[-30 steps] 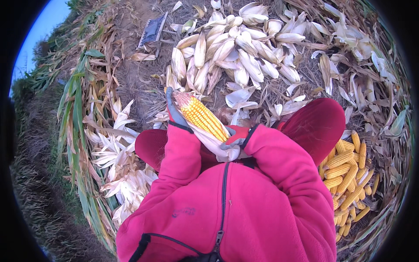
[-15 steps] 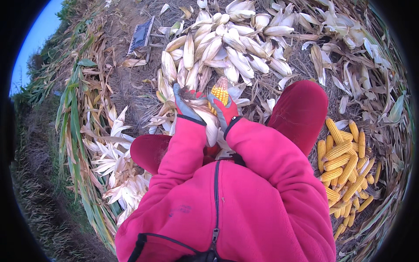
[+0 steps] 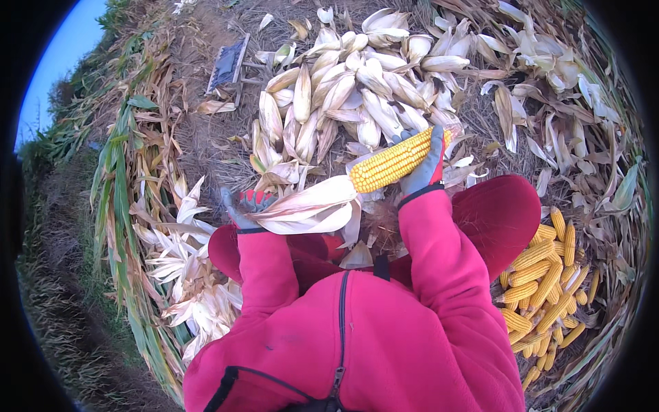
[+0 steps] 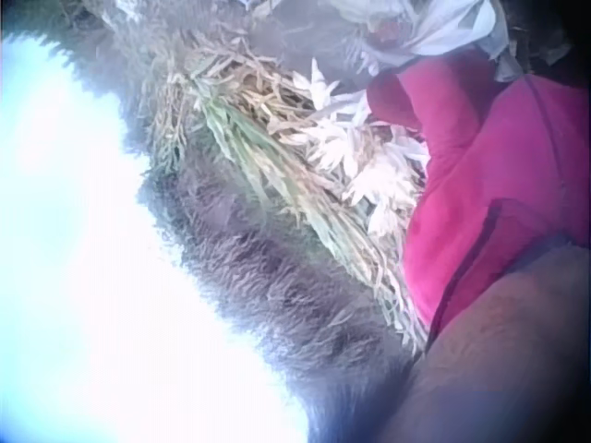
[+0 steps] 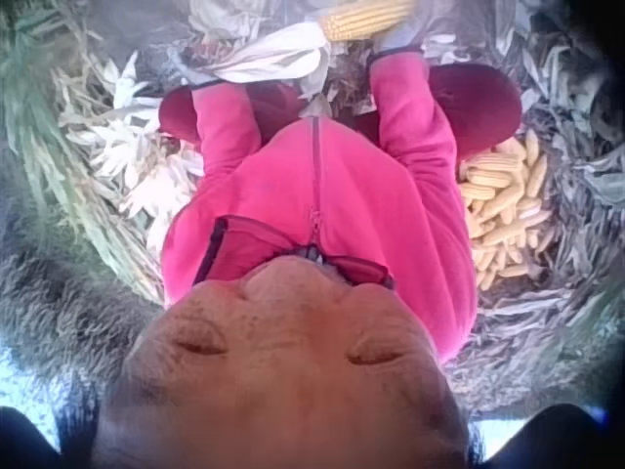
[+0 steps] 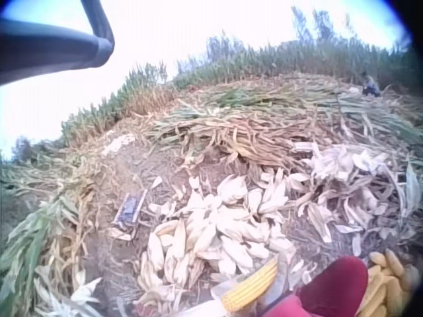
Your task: The person sits cross-legged on the ground and repeatedly shucks corn cobs by hand, removing dried husks and placing the cleaned cobs into a growing pile to the right. The workspace is covered with loose husks and dried corn leaves.
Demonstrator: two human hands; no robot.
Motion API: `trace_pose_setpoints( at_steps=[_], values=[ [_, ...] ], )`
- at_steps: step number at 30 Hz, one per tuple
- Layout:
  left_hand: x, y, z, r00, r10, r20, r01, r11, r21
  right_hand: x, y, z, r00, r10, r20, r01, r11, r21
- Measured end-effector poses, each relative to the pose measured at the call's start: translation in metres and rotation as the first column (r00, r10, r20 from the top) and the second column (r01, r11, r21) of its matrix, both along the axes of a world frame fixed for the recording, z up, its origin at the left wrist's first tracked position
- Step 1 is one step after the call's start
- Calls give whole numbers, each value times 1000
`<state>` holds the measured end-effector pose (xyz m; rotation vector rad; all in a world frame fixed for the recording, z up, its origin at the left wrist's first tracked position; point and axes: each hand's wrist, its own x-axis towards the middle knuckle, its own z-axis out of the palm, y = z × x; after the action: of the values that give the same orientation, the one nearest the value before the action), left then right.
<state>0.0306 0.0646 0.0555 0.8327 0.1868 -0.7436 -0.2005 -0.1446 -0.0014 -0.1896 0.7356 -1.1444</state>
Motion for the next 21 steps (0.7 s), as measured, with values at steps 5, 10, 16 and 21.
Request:
trace_pose_setpoints(
  at_steps=[5, 10, 16, 21],
  values=[
    [34, -2, -47, 679, -309, 666, -159, 824, 544, -14, -11, -31, 880, -174, -441, 9, 936, -351],
    [-66, -56, -49, 342, -573, 745, 501, 782, 371, 18, 38, -13, 863, 197, -465, -413, 806, -424],
    [-109, -49, -109, 197, -807, 557, 626, 541, 563, 15, 57, 19, 851, 440, -288, -523, 768, -370],
    [-126, -43, -100, 305, -786, 537, 823, 501, 266, 7, 49, 35, 909, 367, -198, -413, 858, -304]
  ],
)
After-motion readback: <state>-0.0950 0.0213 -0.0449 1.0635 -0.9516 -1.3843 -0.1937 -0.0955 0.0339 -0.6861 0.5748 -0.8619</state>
